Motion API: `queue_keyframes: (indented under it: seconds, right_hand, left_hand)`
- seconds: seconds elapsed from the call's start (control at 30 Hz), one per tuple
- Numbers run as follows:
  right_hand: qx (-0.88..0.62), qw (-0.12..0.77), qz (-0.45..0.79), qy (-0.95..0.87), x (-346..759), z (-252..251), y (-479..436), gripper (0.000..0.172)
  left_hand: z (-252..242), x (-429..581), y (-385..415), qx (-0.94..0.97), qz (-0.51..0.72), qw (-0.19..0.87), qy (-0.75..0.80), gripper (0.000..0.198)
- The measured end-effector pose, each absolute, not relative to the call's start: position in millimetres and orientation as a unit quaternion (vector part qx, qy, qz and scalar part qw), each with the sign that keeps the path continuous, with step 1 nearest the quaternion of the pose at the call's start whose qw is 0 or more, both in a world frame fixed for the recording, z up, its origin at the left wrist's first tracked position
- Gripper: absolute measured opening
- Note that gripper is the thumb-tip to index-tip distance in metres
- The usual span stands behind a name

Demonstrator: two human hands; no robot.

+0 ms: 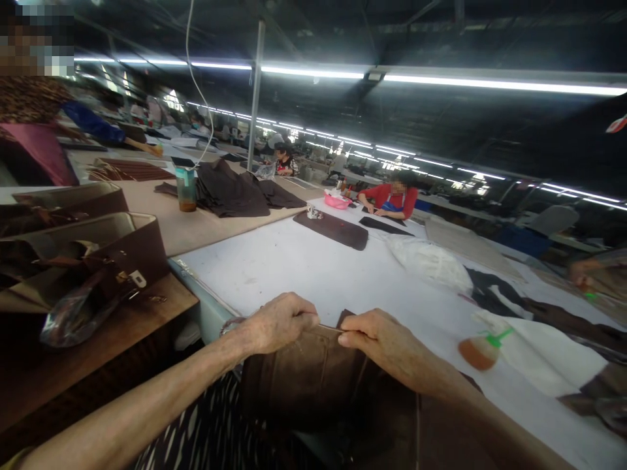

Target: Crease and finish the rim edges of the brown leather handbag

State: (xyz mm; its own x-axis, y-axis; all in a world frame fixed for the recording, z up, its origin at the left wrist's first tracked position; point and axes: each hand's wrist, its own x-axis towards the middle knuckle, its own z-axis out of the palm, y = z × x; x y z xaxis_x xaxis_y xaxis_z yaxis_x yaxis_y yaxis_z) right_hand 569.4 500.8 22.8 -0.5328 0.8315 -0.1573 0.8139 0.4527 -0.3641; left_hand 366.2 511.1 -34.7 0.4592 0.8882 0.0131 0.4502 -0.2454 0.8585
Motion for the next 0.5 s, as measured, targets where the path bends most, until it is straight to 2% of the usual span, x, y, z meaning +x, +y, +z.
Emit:
queue_keyframes:
  seconds: [0.1, 0.23, 0.5]
  right_hand:
    - [-0.479, 0.033, 0.228, -0.847, 567, 25, 499, 0.033]
    - [-0.469, 0.04, 0.235, -0.851, 563, 24, 499, 0.032]
    - [-0.489, 0.035, 0.255, -0.834, 559, 22, 496, 0.032]
  left_hand:
    - [-37, 366, 508, 0.721, 0.252, 0.458, 0.455, 0.033]
    - [-42, 368, 505, 0.704, 0.258, 0.458, 0.479, 0.038]
    - [-31, 377, 494, 0.686, 0.277, 0.429, 0.518, 0.031]
